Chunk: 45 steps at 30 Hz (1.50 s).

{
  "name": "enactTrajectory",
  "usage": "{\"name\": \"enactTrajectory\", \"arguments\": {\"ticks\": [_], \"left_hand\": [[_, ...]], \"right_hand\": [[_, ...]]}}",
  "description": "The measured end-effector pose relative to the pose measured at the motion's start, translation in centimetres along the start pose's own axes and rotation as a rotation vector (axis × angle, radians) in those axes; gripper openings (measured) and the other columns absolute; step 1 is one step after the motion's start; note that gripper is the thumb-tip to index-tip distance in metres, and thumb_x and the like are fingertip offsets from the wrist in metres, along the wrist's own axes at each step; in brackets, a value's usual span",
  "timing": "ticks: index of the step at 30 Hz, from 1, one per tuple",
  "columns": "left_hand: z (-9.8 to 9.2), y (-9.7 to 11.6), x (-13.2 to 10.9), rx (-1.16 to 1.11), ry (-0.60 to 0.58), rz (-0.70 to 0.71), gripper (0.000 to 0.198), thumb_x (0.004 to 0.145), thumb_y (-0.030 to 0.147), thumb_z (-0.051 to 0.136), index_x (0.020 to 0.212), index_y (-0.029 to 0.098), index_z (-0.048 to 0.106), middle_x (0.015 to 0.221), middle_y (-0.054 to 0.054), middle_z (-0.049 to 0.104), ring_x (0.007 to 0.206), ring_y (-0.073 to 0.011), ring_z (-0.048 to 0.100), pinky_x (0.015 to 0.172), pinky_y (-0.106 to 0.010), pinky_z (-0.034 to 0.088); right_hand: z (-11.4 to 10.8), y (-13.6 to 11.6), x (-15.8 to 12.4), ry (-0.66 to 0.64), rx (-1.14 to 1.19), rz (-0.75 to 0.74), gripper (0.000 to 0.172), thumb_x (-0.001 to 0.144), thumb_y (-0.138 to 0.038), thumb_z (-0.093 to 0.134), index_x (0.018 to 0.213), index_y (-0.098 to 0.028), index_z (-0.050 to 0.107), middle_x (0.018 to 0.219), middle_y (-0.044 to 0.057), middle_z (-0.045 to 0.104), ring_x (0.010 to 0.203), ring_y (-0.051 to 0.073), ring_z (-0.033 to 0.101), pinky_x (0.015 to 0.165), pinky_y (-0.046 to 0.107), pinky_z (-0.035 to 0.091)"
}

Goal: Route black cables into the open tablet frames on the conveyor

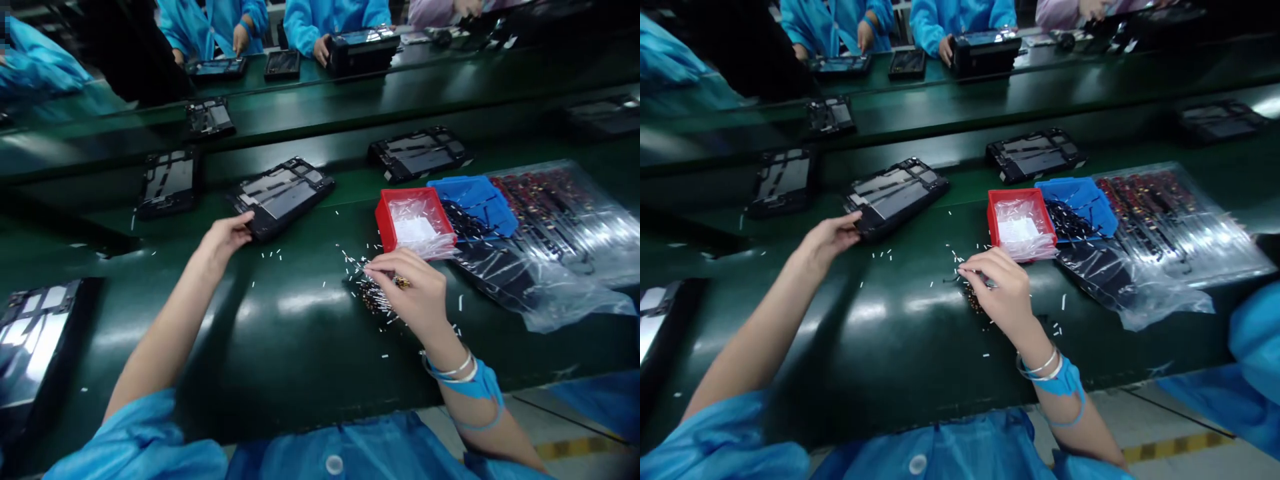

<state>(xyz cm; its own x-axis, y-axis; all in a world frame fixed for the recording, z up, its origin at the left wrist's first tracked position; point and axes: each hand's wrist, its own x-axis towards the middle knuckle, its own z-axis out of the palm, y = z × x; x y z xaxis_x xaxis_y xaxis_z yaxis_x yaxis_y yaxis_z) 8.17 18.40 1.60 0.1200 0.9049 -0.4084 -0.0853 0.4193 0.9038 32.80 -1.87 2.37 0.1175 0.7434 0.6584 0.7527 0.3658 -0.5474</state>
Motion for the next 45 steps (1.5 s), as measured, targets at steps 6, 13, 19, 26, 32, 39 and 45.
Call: {"name": "enactTrajectory", "arguments": {"ticks": [6, 13, 19, 26, 32, 39, 45], "left_hand": [[-0.6, -7.7, -15.2, -0.185, -0.026, -0.127, 0.029, 0.066, 0.018, 0.075, 0.089, 0.012, 0.059, 0.086, -0.005, 0.067, 0.077, -0.018, 0.068, 0.06, -0.025, 0.058], [-0.9, -12.7, -24.1, -0.312, -0.604, -0.538, 0.046, 0.077, 0.03, 0.071, 0.119, 0.015, 0.058, 0.118, -0.017, 0.065, 0.11, -0.0274, 0.063, 0.076, -0.029, 0.056], [-4.2, -10.4, -22.1, 0.452, -0.486, 0.303, 0.016, 0.091, 0.023, 0.054, 0.091, 0.016, 0.068, 0.088, -0.008, 0.071, 0.08, -0.016, 0.067, 0.074, -0.026, 0.053], [-6.9, -8.8, -15.7, 1.118, -0.185, 0.95, 0.026, 0.091, 0.021, 0.049, 0.113, 0.013, 0.061, 0.118, -0.014, 0.063, 0.106, -0.0257, 0.062, 0.086, -0.038, 0.053], [-6.8, -9.5, -13.2, 1.28, -0.329, 1.066, 0.036, 0.094, 0.026, 0.045, 0.127, 0.014, 0.056, 0.127, -0.017, 0.059, 0.111, -0.0301, 0.059, 0.083, -0.039, 0.052], [-6.8, -10.1, -13.2, 1.297, -0.328, 0.985, 0.036, 0.094, 0.028, 0.046, 0.128, 0.021, 0.058, 0.132, -0.014, 0.056, 0.116, -0.0302, 0.057, 0.084, -0.038, 0.05], [-6.8, -9.8, -13.2, 1.352, -0.265, 1.169, 0.035, 0.093, 0.023, 0.048, 0.126, 0.015, 0.056, 0.127, -0.015, 0.06, 0.111, -0.0268, 0.061, 0.082, -0.034, 0.05]], "right_hand": [[1.1, -2.6, -0.1, -0.079, 0.146, 0.17, 0.009, 0.08, -0.015, 0.065, 0.073, -0.02, 0.068, 0.069, 0.001, 0.068, 0.061, 0.013, 0.059, 0.055, 0.029, 0.048], [6.5, -5.0, 1.4, -0.51, 0.575, 0.552, 0.007, 0.067, -0.02, 0.073, 0.07, -0.018, 0.067, 0.072, 0.002, 0.069, 0.062, 0.012, 0.061, 0.055, 0.026, 0.05], [10.0, -4.9, 1.8, -0.743, 0.67, 0.685, 0.012, 0.064, -0.02, 0.073, 0.067, -0.015, 0.062, 0.075, 0.004, 0.069, 0.06, 0.01, 0.059, 0.056, 0.026, 0.051], [11.9, -3.1, 4.2, -0.714, 0.554, 0.584, 0.015, 0.063, -0.02, 0.074, 0.073, -0.015, 0.065, 0.065, 0.0, 0.064, 0.062, 0.01, 0.059, 0.061, 0.027, 0.051], [12.9, -2.4, 4.6, -0.749, 0.486, 0.557, 0.014, 0.065, -0.018, 0.073, 0.076, -0.013, 0.065, 0.062, -0.001, 0.062, 0.06, 0.011, 0.059, 0.061, 0.028, 0.05], [12.8, -2.9, 4.6, -0.729, 0.413, 0.568, 0.01, 0.068, -0.018, 0.072, 0.071, -0.014, 0.064, 0.065, 0.001, 0.063, 0.067, 0.012, 0.061, 0.065, 0.028, 0.051], [12.7, -2.7, 5.2, -0.766, 0.399, 0.599, 0.015, 0.072, -0.025, 0.072, 0.068, -0.014, 0.064, 0.059, 0.001, 0.06, 0.059, 0.011, 0.059, 0.058, 0.026, 0.049]]}}
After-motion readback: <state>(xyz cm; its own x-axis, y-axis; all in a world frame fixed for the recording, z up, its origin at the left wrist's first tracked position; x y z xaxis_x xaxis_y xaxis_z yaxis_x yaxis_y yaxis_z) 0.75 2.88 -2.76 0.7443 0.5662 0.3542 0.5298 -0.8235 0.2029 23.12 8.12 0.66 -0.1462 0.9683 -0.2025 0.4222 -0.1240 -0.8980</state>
